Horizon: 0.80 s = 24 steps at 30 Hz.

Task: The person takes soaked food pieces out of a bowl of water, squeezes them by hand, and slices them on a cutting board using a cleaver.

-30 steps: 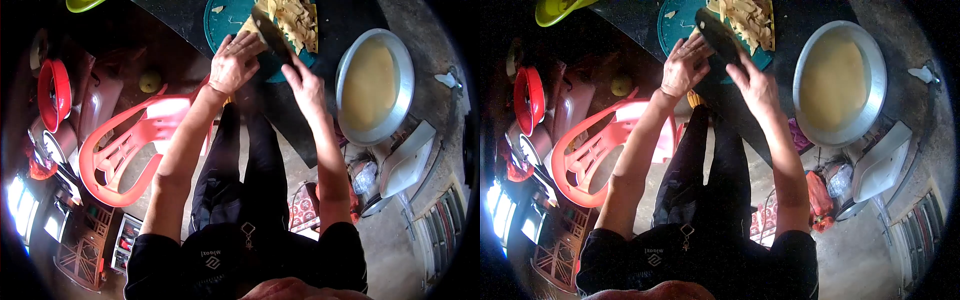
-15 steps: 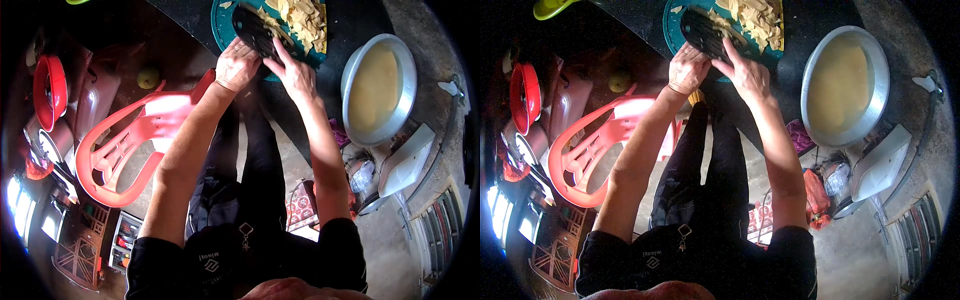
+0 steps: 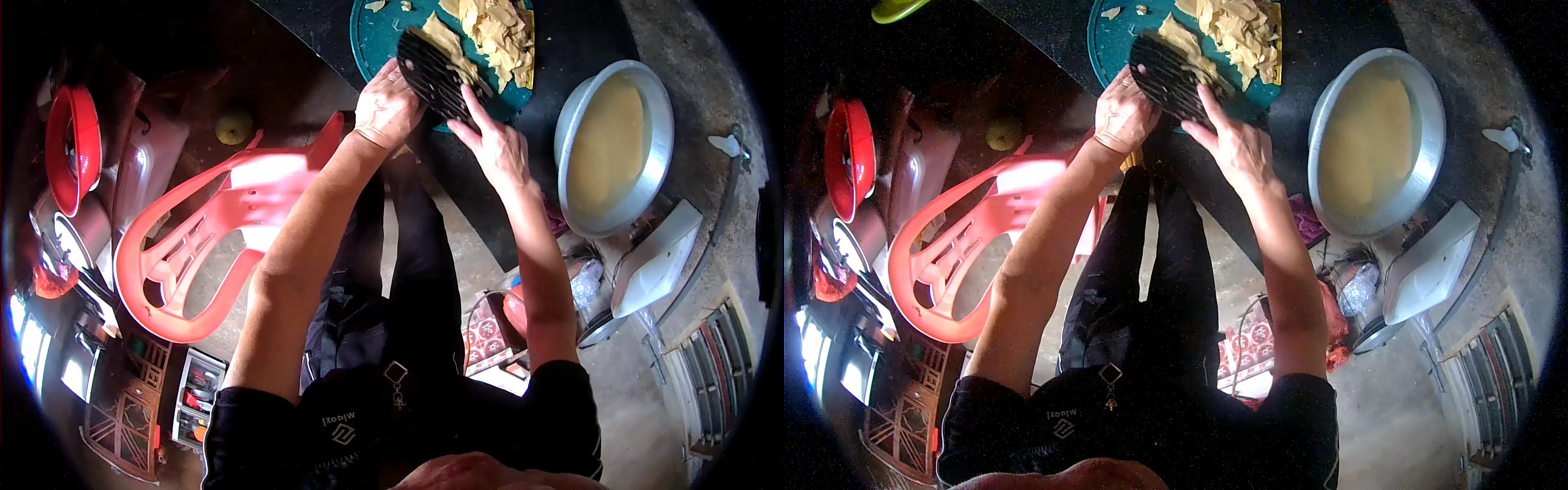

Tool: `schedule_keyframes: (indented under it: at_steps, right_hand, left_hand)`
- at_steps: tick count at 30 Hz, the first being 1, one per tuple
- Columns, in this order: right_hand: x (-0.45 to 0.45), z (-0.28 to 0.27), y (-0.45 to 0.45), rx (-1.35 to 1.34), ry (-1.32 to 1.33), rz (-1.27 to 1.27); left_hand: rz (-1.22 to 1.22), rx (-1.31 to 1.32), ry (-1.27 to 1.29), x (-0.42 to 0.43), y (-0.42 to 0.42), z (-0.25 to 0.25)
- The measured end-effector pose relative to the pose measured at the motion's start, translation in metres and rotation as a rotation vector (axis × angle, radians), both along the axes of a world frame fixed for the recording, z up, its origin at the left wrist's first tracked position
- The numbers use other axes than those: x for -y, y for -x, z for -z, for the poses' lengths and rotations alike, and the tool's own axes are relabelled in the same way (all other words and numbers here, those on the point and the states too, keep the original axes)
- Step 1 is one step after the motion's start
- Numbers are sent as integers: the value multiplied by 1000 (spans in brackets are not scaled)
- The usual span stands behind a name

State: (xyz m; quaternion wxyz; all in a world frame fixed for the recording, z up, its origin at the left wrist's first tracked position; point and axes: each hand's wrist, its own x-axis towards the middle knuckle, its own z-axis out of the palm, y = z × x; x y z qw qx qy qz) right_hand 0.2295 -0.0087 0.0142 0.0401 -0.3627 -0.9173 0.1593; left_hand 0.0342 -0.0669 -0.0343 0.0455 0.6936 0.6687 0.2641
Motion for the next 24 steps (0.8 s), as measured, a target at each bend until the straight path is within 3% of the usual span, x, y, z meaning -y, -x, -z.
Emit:
schedule_keyframes:
  at_steps: [3, 6, 10, 14, 21, 24]
  right_hand:
    - [-24, 24, 36, -22, -13, -7]
    - [-47, 36, 59, -37, -15, 8]
    - [-33, 8, 26, 30, 107, -28]
    - [8, -12, -21, 32, 87, -17]
    - [-32, 23, 49, -7, 109, 25]
    - [-39, 23, 48, -56, 110, 14]
  left_hand:
    - [28, 81, 265, 3, 1, 3]
    - [-27, 96, -158, -6, -2, 5]
    - [-3, 184, 57, 4, 2, 7]
    - [27, 177, -185, 1, 4, 10]
    - [-7, 180, -23, 5, 0, 10]
    - [-25, 118, -240, -2, -1, 9]
